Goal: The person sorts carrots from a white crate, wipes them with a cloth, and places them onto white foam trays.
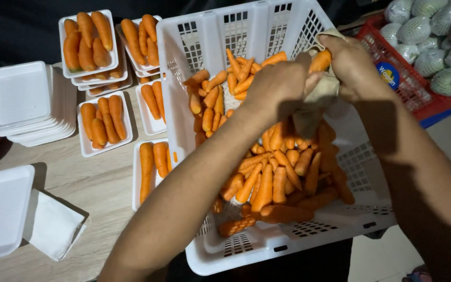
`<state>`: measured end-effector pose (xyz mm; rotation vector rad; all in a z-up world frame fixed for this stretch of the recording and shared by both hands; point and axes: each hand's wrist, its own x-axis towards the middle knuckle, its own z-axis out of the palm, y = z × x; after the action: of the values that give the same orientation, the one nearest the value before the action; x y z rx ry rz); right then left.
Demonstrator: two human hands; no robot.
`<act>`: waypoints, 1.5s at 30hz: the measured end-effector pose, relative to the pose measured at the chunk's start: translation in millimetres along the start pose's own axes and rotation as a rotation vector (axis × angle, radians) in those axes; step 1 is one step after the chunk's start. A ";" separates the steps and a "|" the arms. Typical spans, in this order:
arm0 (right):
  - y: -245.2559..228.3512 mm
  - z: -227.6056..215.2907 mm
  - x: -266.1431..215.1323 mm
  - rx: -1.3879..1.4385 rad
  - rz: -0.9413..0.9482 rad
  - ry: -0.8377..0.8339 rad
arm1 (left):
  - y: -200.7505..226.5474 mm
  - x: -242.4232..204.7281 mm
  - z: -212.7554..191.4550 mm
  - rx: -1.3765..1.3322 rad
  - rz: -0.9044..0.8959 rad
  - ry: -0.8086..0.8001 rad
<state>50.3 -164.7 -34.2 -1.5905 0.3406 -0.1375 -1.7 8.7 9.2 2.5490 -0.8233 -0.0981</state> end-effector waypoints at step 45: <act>0.9 13.4 -18.5 -0.074 0.006 0.103 | -60.3 26.7 33.0 -0.397 0.388 0.528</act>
<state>36.6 -146.4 -33.6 -1.6592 0.4348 -0.2051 45.8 23.5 -45.2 1.8755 -0.9463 0.4667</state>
